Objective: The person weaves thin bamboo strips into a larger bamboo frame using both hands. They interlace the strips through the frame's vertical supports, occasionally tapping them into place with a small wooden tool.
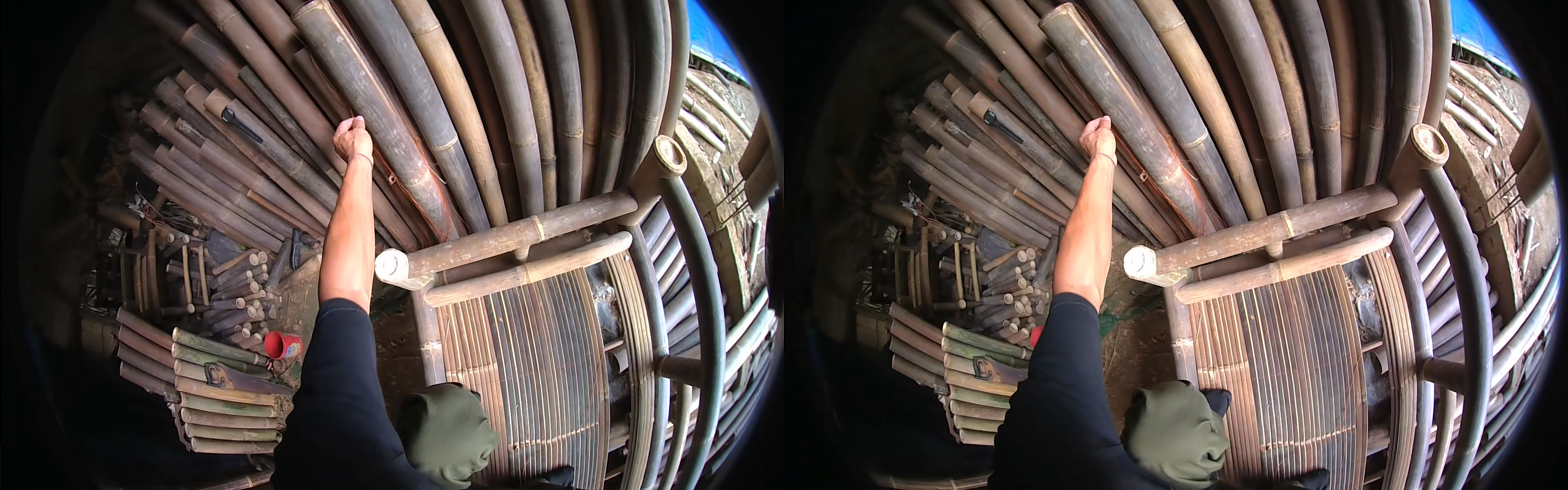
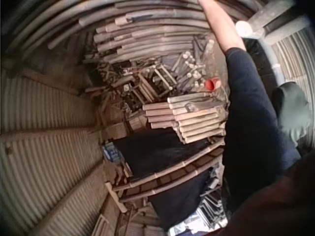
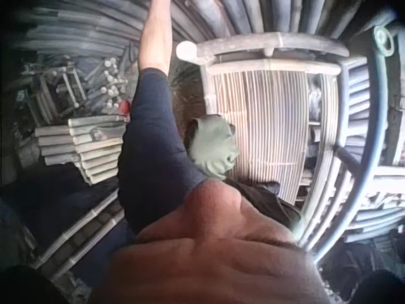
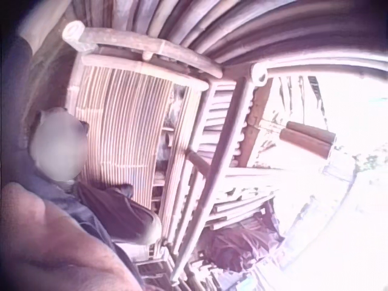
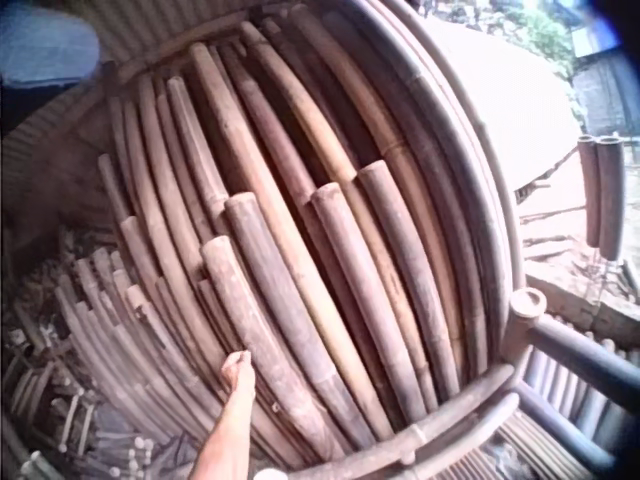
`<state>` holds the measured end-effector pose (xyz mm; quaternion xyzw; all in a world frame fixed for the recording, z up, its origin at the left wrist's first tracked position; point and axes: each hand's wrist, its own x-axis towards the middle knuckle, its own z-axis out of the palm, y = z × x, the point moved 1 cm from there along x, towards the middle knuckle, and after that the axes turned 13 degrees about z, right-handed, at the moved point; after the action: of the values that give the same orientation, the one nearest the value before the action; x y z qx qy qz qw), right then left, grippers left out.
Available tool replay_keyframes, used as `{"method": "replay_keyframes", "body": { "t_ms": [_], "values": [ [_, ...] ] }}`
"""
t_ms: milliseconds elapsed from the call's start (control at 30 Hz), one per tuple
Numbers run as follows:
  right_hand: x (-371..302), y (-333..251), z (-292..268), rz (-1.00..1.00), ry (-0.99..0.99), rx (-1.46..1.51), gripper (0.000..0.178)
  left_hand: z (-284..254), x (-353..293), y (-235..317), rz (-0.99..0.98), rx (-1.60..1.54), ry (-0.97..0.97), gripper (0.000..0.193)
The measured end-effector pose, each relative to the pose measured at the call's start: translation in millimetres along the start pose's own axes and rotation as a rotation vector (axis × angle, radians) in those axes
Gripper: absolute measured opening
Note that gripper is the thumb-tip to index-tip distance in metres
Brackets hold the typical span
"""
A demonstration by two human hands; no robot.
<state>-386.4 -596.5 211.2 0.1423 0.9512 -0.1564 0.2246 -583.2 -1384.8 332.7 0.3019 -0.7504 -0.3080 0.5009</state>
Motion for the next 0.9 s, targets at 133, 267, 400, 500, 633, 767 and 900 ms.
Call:
{"method": "replay_keyframes", "body": {
  "t_ms": [133,267,400,500,633,767,900],
  "values": [
    [7.5,-10.1,-21.4,0.001,0.066,-0.013,0.046,22.2,-96.2,54.5,-0.144,-0.523,-0.039,0.020],
    [4.0,-20.4,-21.4,-0.070,0.017,0.002,0.047,-49.4,-165.6,75.2,-0.078,-0.452,-0.103,0.023],
    [5.4,-14.4,-30.8,-0.092,0.018,0.048,0.047,-79.6,-235.7,155.0,0.631,-0.058,-0.490,0.010],
    [-0.1,-2.2,-39.6,-0.096,0.026,0.058,0.047,-69.4,-291.5,216.4,0.760,-0.244,-1.118,0.015],
    [-16.1,37.8,-46.0,-0.038,0.031,0.045,0.047,-25.9,-368.0,289.4,1.071,-0.517,-1.628,0.020],
    [-45.6,103.7,-64.9,0.136,0.037,-0.030,0.047,3.1,-458.1,355.3,1.154,-0.637,-2.156,0.016],
    [-98.0,185.4,-102.1,0.422,0.060,-0.134,0.047,28.1,-528.3,415.7,1.315,-0.527,-2.215,0.012]
  ]
}}
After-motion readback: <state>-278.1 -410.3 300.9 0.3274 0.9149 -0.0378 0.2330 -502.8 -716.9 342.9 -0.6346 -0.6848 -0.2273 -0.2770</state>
